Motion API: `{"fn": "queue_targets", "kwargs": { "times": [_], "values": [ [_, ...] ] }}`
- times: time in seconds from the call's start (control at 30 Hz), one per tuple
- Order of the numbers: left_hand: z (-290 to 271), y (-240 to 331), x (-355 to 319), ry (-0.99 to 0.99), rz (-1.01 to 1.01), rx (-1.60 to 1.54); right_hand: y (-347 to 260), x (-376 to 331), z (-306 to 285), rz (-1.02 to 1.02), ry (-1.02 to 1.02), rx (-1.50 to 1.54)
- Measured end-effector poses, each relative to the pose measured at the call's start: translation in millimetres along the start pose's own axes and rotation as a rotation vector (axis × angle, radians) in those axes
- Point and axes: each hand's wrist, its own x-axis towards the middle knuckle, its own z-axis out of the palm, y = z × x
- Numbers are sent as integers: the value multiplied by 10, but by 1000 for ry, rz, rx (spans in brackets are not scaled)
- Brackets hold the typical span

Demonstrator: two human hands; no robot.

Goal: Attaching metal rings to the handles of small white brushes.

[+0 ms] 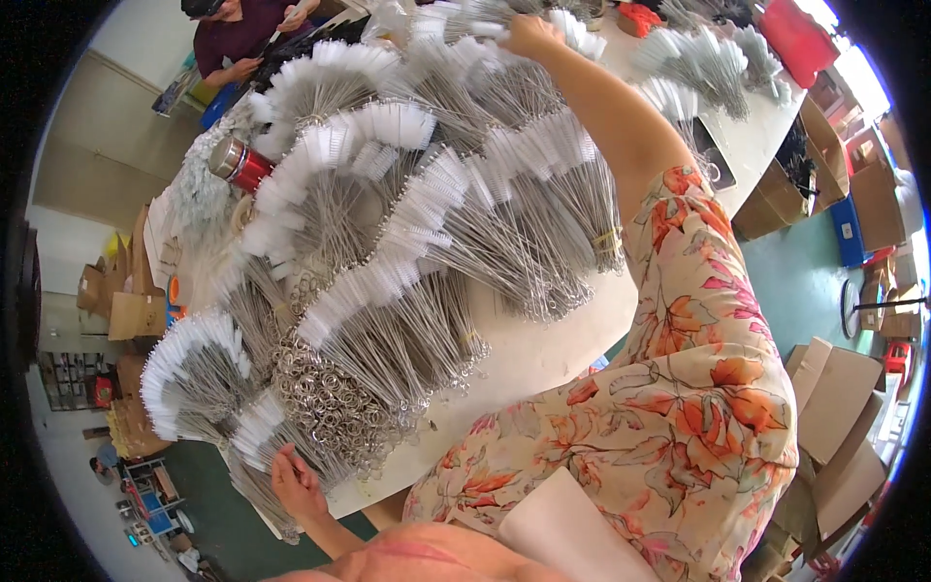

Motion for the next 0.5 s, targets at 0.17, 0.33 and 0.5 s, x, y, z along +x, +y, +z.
{"fn": "queue_targets", "kwargs": {
  "times": [0.17,0.33,0.5],
  "values": [
    [244,-136,54,-151,-19,-96,531,102,-231,-168,-231,47],
    [651,-71,63,-230,42,-203,304,-19,-705,-279,-109,-2],
    [1077,132,-80,-438,88,-94,83,-370,-1153,-308,284,-46]
  ]
}}
